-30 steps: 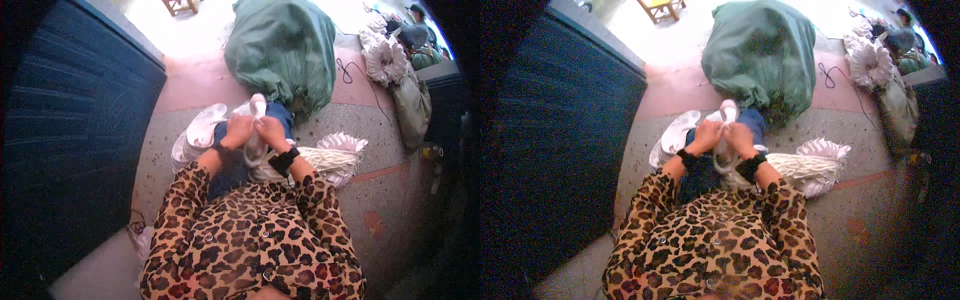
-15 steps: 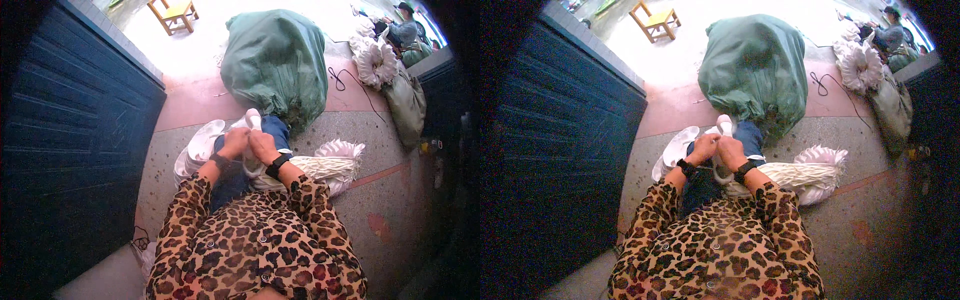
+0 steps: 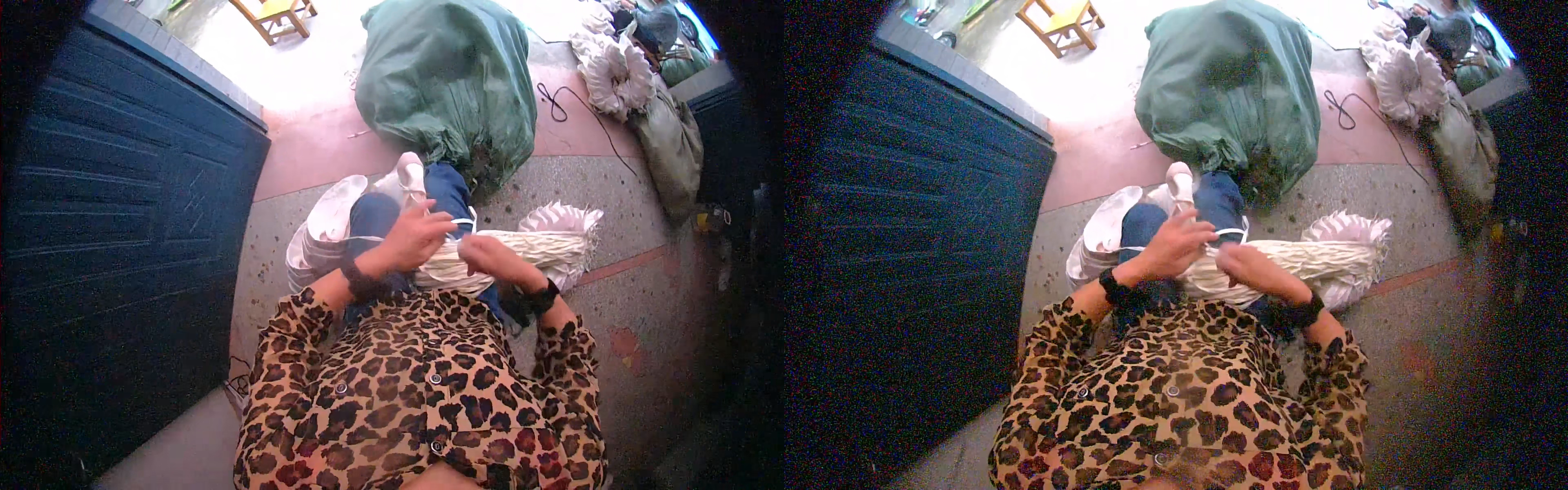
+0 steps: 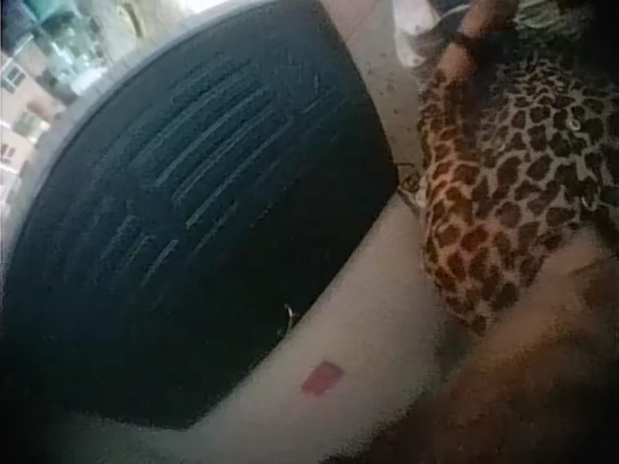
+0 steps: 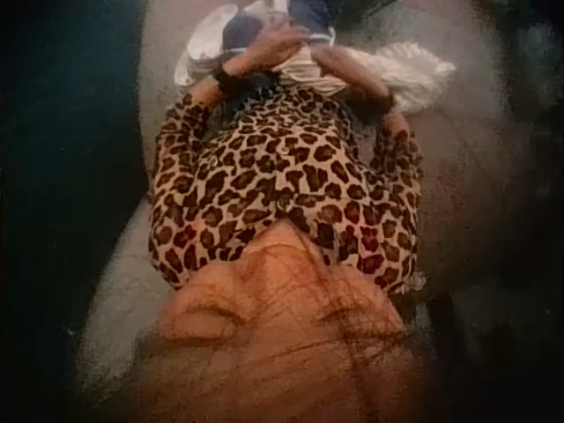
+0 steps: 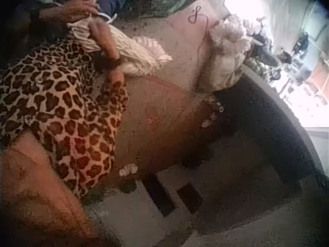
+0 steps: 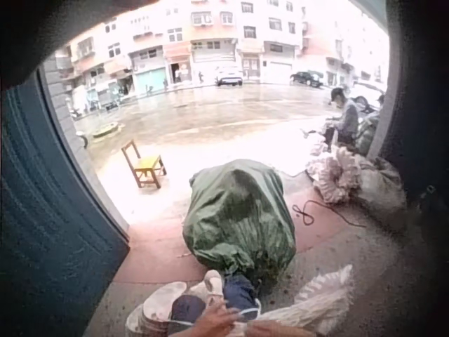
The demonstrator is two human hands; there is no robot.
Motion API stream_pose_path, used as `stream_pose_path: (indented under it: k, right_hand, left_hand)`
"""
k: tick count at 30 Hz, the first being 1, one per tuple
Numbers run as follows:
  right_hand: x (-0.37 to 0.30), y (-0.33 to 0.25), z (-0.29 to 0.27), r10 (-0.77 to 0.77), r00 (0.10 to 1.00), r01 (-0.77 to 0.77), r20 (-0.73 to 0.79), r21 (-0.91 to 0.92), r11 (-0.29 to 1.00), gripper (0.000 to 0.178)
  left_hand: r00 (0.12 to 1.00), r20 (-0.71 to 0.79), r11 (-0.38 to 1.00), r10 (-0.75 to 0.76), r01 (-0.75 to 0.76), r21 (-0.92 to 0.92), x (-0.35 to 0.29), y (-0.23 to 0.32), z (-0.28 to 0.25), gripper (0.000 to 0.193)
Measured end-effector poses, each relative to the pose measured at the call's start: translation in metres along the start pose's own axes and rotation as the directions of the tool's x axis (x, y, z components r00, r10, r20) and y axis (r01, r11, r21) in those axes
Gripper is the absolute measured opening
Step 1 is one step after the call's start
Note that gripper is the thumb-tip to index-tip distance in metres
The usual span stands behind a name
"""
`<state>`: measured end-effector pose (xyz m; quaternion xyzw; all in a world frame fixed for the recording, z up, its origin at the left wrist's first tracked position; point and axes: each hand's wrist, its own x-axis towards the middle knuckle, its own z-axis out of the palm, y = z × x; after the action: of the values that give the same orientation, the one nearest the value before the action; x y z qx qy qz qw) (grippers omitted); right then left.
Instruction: Gathering and lacing white shoe components as part of an assembly process.
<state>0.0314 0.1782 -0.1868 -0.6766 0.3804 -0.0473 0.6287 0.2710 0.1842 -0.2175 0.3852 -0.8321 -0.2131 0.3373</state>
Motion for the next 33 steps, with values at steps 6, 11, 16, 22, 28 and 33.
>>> stream_pose_path:
  k: [6,11,16,22,28,33]
  right_hand:
    - [0.048,-0.04,0.003,0.301,0.938,0.014,-0.172,0.886,0.464,0.024]
    - [0.073,0.005,0.022,0.204,0.962,0.082,-0.181,0.906,0.415,0.015]
    - [0.084,-0.012,0.047,0.09,0.905,0.299,-0.415,0.772,0.561,0.022]
    - [0.089,-0.012,0.05,-0.014,0.88,0.384,-0.476,0.692,0.612,0.032]
    - [0.087,-0.018,0.053,-0.001,0.899,0.353,-0.438,0.724,0.593,0.032]
    - [0.081,-0.025,0.051,0.013,0.904,0.324,-0.428,0.703,0.633,0.032]
  left_hand:
    - [0.932,0.215,0.916,-0.291,0.336,-0.219,0.006,0.032,-0.02,0.018]
    - [0.937,0.331,0.925,-0.109,0.217,-0.312,-0.014,0.072,-0.021,0.015]
    - [0.687,0.065,0.543,-0.723,0.625,-0.561,-0.005,0.016,-0.036,0.018]
    - [0.654,-0.046,0.548,-0.755,0.592,-0.591,0.004,0.032,-0.025,0.021]
    - [0.629,-0.084,0.532,-0.773,0.57,-0.626,0.003,0.033,-0.015,0.022]
    - [0.616,-0.049,0.516,-0.786,0.61,-0.602,0.001,0.033,-0.017,0.022]
